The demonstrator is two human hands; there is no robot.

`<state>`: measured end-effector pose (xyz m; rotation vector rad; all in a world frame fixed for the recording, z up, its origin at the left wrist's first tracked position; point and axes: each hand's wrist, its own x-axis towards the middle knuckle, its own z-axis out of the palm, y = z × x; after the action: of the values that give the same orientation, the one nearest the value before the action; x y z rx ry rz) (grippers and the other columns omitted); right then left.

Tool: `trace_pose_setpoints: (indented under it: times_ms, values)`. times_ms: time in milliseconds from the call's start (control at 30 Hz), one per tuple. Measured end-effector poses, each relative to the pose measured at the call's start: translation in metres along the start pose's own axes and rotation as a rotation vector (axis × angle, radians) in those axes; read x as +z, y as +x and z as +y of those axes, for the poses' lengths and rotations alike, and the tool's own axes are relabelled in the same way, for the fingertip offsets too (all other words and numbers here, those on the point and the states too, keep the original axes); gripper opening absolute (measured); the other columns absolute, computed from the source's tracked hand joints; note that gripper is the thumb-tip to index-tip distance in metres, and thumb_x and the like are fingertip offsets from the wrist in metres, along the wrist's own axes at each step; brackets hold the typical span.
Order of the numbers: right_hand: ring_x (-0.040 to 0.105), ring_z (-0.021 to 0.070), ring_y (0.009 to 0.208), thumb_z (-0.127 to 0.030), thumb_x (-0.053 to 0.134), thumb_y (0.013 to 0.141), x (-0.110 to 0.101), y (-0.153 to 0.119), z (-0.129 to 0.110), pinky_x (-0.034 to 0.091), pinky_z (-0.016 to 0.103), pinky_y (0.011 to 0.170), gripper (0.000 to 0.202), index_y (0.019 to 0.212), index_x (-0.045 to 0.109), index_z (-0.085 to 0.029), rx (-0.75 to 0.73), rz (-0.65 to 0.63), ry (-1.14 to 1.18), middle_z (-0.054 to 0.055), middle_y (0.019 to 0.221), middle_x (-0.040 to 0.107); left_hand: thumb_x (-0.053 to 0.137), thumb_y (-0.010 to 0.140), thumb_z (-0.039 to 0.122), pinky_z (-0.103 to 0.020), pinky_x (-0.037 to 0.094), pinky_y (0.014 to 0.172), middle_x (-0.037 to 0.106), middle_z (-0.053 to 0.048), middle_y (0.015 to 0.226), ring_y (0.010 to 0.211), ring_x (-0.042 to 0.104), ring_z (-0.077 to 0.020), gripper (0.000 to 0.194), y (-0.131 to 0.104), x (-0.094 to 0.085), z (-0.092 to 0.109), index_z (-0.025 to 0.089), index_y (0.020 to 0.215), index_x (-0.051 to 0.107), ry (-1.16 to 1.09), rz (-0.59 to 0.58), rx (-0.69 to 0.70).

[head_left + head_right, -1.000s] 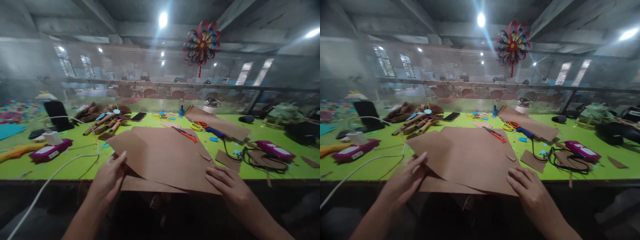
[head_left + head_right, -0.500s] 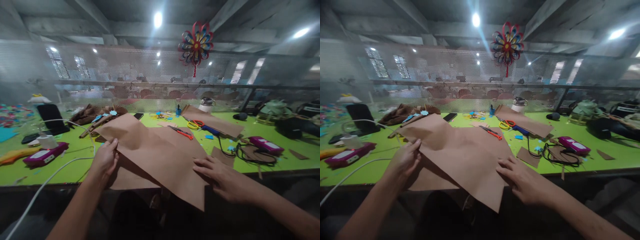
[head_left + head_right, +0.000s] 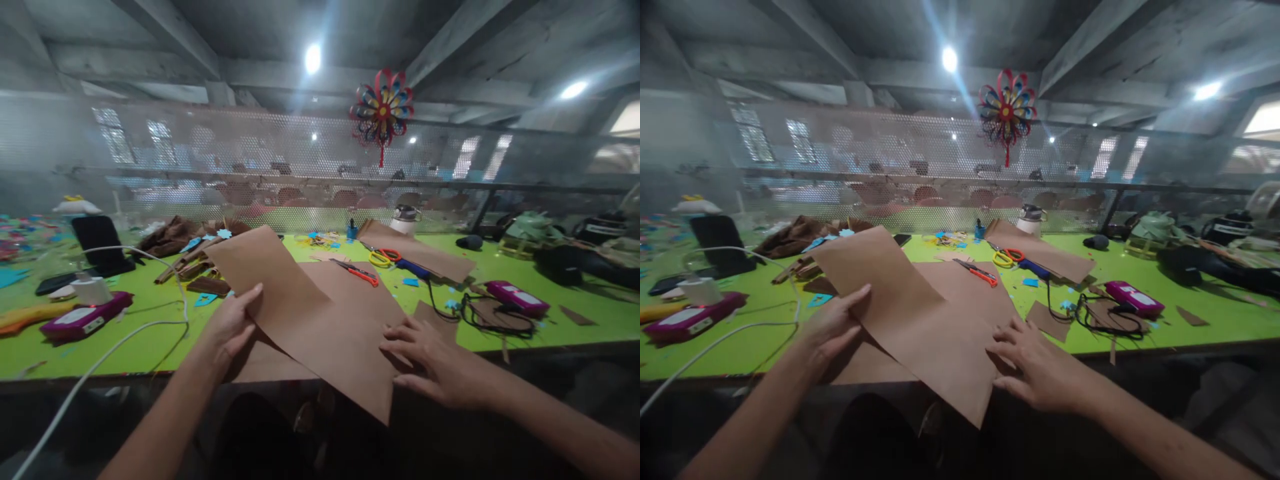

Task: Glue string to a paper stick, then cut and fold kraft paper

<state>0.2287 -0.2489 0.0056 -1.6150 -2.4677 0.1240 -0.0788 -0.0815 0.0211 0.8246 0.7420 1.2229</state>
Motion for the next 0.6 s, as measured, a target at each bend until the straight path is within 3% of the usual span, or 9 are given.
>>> trace_pose_setpoints:
  times_ms: [133,267,433,533,600]
  values:
    - [0.047,0.0341,0.127,-0.033,0.064,0.083,0.028,-0.007,0.002,0.048,0.052,0.097,0.053,0.135,0.053,-0.027,-0.019,0.21,-0.084,0.013,0.135,0.055,0.065,0.079,0.009,-0.039,0.058,0.08,0.075,-0.011,0.095,0.084,0.072,-0.0255,0.027,-0.008,0.014,-0.015,0.014,0.105,0.066,-0.067,-0.058,-0.046]
    - [0.056,0.0322,0.121,-0.034,0.066,0.08,0.04,-0.011,0.014,0.056,0.042,0.09,0.053,0.131,0.058,-0.021,-0.084,0.314,-0.129,0.014,0.131,0.06,0.067,0.078,0.01,-0.042,0.058,0.081,0.074,-0.012,0.099,0.084,0.072,-0.0269,0.03,-0.006,0.012,-0.014,0.014,0.108,0.066,-0.133,-0.066,-0.012]
    - [0.067,0.0263,0.105,-0.029,0.06,0.085,0.019,-0.006,0.013,0.058,0.034,0.085,0.034,0.118,0.067,-0.024,0.007,0.306,0.075,0.009,0.116,0.07,0.071,0.076,0.014,-0.042,0.057,0.084,0.074,-0.013,0.1,0.085,0.072,-0.0277,0.038,0.0,0.003,-0.008,0.014,0.114,0.064,-0.13,-0.14,-0.022]
    - [0.069,0.025,0.099,-0.022,0.058,0.083,0.001,-0.003,0.004,0.059,0.034,0.082,0.034,0.116,0.068,-0.024,-0.017,0.215,0.192,0.009,0.111,0.072,0.07,0.077,0.013,-0.04,0.057,0.082,0.074,-0.013,0.098,0.081,0.072,-0.026,0.036,0.0,0.001,-0.005,0.013,0.113,0.064,-0.119,-0.124,-0.015]
    - [0.07,0.0235,0.094,-0.018,0.056,0.083,-0.005,-0.003,0.0,0.06,0.032,0.078,0.033,0.113,0.068,-0.024,-0.049,0.236,0.174,0.008,0.106,0.073,0.068,0.078,0.011,-0.039,0.057,0.08,0.074,-0.013,0.098,0.078,0.072,-0.0255,0.033,-0.001,0.002,-0.003,0.011,0.111,0.065,-0.112,-0.113,-0.02]
